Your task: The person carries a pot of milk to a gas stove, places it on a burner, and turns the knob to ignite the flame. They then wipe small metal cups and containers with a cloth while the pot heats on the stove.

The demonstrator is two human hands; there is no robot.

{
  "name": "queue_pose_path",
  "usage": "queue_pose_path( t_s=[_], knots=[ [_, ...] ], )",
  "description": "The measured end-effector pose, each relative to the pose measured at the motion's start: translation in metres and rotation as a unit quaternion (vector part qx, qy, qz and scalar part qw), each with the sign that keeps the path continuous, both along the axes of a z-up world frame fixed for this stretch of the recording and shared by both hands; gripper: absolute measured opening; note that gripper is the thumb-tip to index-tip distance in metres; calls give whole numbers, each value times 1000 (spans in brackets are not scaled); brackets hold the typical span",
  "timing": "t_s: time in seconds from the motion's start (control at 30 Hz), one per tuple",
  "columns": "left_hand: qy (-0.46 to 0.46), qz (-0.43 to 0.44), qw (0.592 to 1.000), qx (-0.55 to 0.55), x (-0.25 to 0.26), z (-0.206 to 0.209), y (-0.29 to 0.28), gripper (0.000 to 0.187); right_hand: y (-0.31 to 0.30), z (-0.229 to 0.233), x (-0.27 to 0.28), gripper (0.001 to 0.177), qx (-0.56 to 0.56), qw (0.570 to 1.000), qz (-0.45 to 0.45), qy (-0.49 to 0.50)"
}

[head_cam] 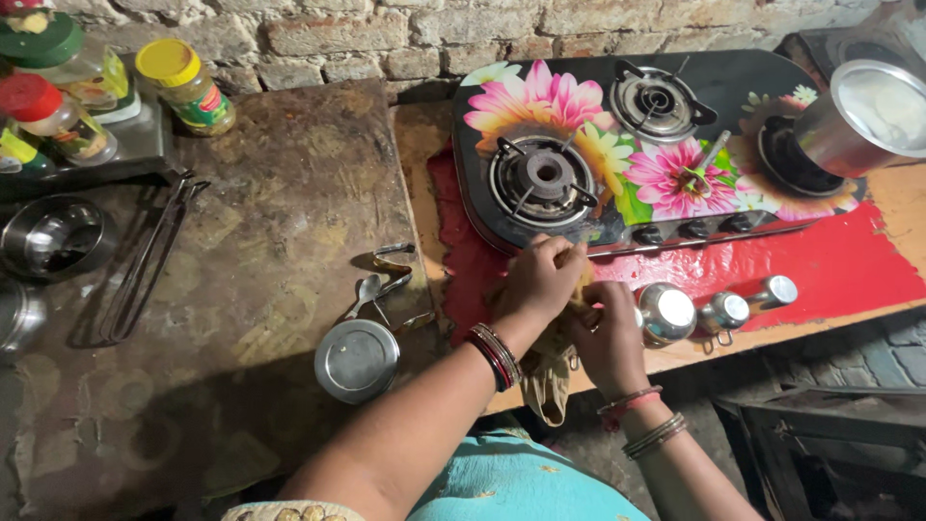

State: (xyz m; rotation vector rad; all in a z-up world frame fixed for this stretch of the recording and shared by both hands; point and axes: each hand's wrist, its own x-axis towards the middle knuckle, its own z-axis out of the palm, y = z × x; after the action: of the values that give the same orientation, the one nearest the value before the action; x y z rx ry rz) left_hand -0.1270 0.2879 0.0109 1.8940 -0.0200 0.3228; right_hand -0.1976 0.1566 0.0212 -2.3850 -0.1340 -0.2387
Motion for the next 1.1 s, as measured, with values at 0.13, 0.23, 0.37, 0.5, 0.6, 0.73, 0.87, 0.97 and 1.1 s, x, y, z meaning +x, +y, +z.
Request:
queue_pose_path(
  t_s=[0.13,0.23,0.37,0.5,0.6,0.73,0.87,0.97,1.1],
  knots=[
    [16,36,980,196,-10,-25,-5,18,-14,-11,-4,51,37,980,185,71],
    [9,-33,979,200,-25,-48,-9,35,-28,-15,-8,35,-32,989,117,85],
    [30,-77,964,251,-38,-73,-13,55,-45,-17,-5,30,-121,981,10,152],
    [47,-94,969,223,-43,-81,-18,47,-38,-34,-7,61,-144,983,84,74],
    [-6,-83,976,200,-44,-76,-25,35,-28,-45,-6,74,-148,981,120,33],
    [-41,-70,991,104,-40,-68,-39,26,-24,-38,-6,70,-173,976,63,114],
    [99,19,995,3,-32,-70,-55,22,-26,-17,-15,72,-123,991,-24,52],
    [262,65,942,-198,-33,-72,-65,30,-26,-8,-18,72,-61,991,-110,38],
    [431,-68,784,-441,-29,-69,-66,49,-28,-13,-17,72,22,969,-224,103]
  ],
)
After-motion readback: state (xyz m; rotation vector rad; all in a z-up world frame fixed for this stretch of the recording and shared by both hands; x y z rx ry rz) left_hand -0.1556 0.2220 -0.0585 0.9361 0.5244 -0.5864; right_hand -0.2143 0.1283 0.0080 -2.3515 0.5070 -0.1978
